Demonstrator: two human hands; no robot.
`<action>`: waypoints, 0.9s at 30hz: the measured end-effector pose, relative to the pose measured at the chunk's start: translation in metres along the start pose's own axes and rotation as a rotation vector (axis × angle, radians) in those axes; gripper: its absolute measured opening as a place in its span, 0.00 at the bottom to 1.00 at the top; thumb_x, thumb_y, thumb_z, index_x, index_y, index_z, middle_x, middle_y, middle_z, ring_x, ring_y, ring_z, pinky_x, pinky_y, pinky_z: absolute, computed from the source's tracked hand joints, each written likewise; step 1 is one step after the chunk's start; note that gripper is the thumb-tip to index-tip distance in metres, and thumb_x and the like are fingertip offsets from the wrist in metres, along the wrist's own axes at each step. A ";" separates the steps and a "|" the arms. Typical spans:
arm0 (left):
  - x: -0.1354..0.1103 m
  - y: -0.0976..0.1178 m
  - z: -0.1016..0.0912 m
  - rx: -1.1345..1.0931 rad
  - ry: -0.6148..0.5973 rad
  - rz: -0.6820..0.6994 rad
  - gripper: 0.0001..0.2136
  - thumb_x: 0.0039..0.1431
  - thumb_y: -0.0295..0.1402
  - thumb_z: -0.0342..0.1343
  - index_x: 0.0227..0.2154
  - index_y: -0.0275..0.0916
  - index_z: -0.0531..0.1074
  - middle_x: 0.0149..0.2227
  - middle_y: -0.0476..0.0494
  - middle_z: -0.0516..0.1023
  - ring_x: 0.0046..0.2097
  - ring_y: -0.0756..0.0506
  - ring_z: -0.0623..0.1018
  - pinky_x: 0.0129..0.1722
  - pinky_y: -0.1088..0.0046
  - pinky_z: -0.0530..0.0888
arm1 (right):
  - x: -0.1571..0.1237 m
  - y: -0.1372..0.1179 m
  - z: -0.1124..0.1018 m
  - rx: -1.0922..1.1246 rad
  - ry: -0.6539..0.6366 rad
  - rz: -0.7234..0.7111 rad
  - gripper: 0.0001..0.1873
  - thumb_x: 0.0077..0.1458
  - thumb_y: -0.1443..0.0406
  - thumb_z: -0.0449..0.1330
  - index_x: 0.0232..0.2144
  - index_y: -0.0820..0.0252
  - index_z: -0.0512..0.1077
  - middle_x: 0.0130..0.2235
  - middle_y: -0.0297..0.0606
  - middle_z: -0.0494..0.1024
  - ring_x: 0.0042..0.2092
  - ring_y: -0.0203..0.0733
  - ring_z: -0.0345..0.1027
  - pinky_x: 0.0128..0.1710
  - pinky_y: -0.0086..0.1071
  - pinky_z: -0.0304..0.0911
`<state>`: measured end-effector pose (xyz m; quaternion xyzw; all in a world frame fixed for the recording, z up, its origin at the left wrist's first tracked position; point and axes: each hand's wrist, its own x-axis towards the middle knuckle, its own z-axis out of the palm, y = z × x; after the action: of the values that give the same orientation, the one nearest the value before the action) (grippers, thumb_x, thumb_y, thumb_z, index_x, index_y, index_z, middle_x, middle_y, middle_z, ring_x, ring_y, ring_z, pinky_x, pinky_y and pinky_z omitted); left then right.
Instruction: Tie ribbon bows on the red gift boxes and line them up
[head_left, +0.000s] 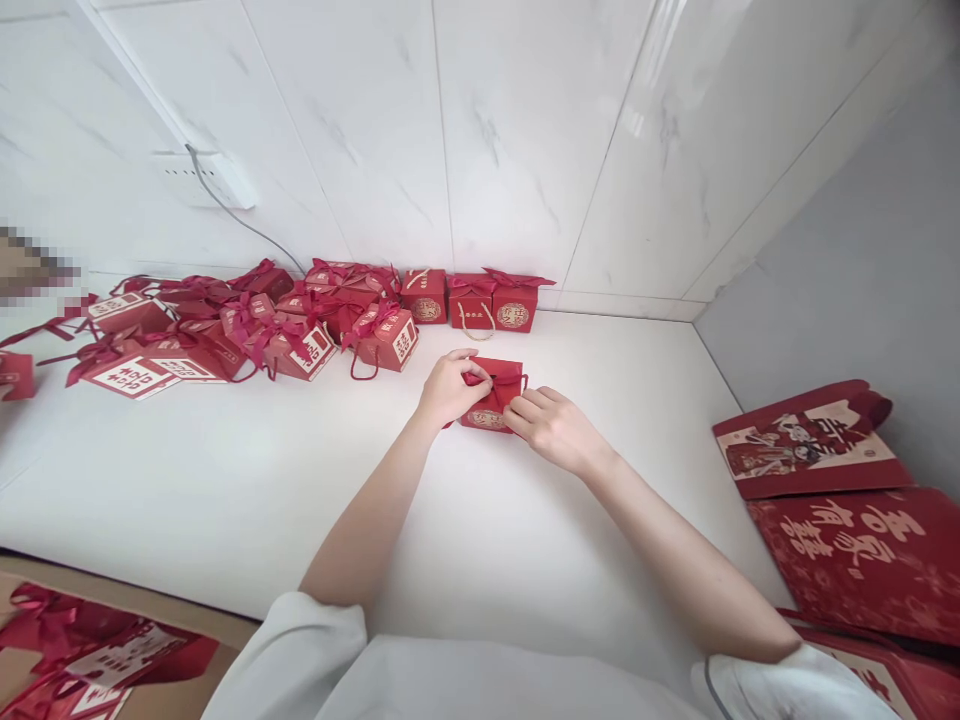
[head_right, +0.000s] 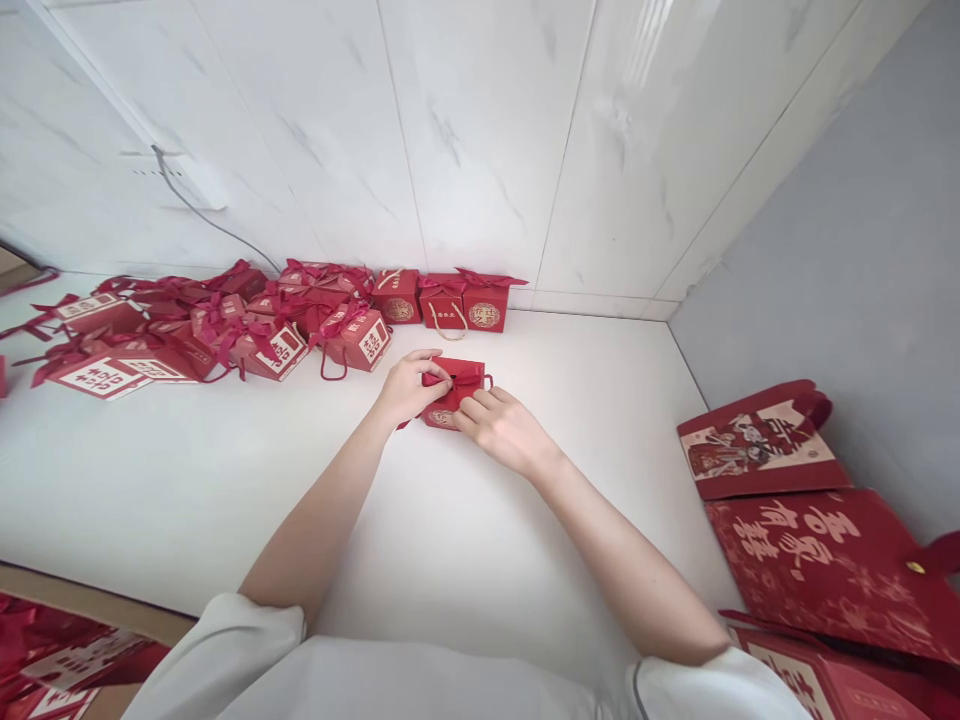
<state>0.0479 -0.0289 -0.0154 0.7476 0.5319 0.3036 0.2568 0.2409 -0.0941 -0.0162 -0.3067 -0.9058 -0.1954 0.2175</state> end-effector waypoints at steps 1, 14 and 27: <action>0.000 0.000 0.001 -0.020 -0.001 -0.002 0.04 0.50 0.32 0.57 0.27 0.41 0.77 0.46 0.45 0.75 0.53 0.42 0.72 0.55 0.65 0.67 | -0.002 0.000 0.001 -0.004 0.012 0.006 0.13 0.62 0.75 0.48 0.30 0.60 0.68 0.27 0.35 0.68 0.30 0.39 0.57 0.32 0.34 0.51; -0.010 -0.014 -0.015 -0.423 -0.300 0.023 0.51 0.39 0.39 0.69 0.64 0.51 0.44 0.63 0.38 0.57 0.62 0.37 0.63 0.60 0.57 0.62 | -0.031 -0.011 0.028 0.573 0.157 0.217 0.25 0.56 0.62 0.56 0.55 0.57 0.56 0.47 0.47 0.67 0.48 0.49 0.63 0.45 0.44 0.64; -0.025 -0.055 0.020 -0.350 0.067 0.239 0.55 0.40 0.41 0.69 0.66 0.47 0.37 0.60 0.34 0.59 0.62 0.36 0.63 0.61 0.52 0.61 | -0.026 -0.011 0.020 0.678 0.581 0.784 0.23 0.60 0.53 0.47 0.56 0.49 0.57 0.62 0.44 0.54 0.65 0.58 0.47 0.59 0.60 0.49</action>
<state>0.0211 -0.0376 -0.0731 0.7387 0.3870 0.4444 0.3271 0.2472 -0.1050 -0.0491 -0.4656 -0.6402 0.1235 0.5984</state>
